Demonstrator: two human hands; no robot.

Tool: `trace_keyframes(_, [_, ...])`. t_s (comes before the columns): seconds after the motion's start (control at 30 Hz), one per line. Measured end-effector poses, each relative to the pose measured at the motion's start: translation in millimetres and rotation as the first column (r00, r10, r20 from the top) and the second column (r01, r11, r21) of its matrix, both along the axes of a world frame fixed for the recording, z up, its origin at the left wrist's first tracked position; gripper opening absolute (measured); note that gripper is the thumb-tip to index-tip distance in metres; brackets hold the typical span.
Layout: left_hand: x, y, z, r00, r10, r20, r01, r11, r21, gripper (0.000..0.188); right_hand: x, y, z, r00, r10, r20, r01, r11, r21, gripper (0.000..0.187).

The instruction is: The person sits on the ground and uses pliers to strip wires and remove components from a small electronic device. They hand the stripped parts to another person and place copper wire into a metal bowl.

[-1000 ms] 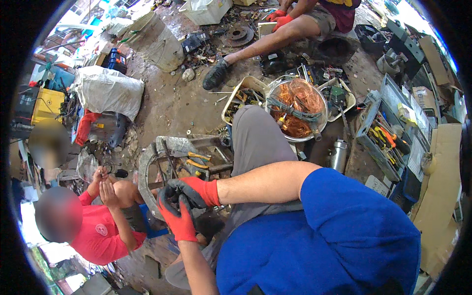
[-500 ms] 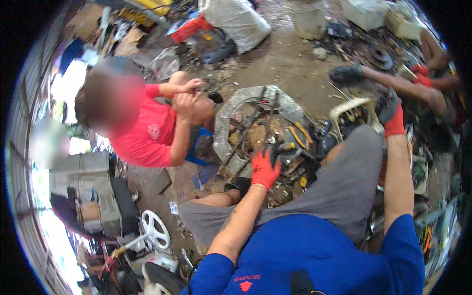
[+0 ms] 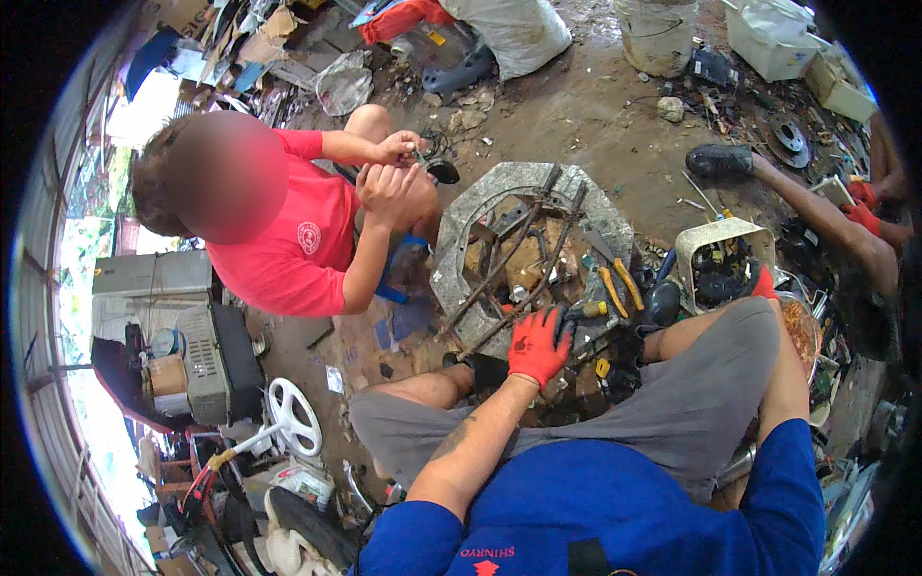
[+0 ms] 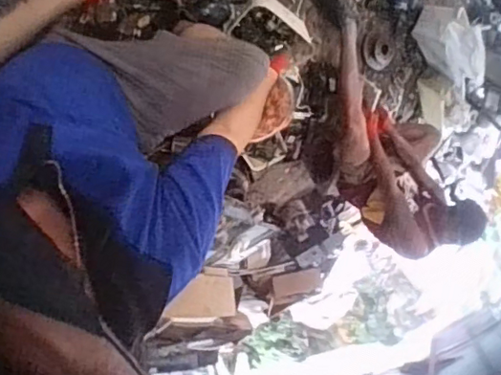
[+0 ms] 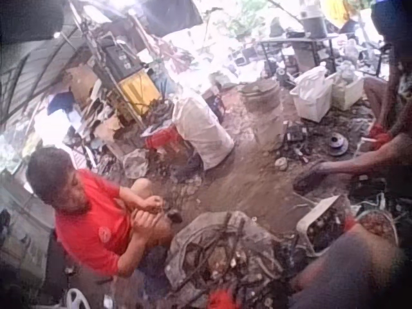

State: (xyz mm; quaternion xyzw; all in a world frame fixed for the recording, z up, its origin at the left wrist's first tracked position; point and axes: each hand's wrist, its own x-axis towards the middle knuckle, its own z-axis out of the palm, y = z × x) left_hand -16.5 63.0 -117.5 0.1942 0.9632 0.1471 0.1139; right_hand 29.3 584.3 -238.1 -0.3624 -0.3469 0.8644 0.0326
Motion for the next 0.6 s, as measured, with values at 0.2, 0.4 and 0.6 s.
trace_keyframes(0.2, [-4.1, 1.1, 6.7, 1.000, 0.006, 0.005, -0.006, 0.996, 0.088, 0.061, -6.5, 13.6, -31.8, 0.992, 0.114, 0.047, -0.116, 0.992, 0.051, 0.023])
trace_keyframes(0.4, [-2.2, -1.3, 4.4, 1.000, 0.020, 0.011, -0.021, 0.998, 0.058, 0.063, -13.0, 20.3, -47.2, 0.977, 0.198, 0.076, -0.204, 0.975, 0.092, 0.025])
trace_keyframes(0.6, [-0.7, -5.0, 1.4, 1.000, 0.013, 0.016, -0.015, 0.995, 0.096, 0.066, -19.8, 26.5, -52.6, 0.958, 0.276, 0.079, -0.285, 0.948, 0.141, 0.027])
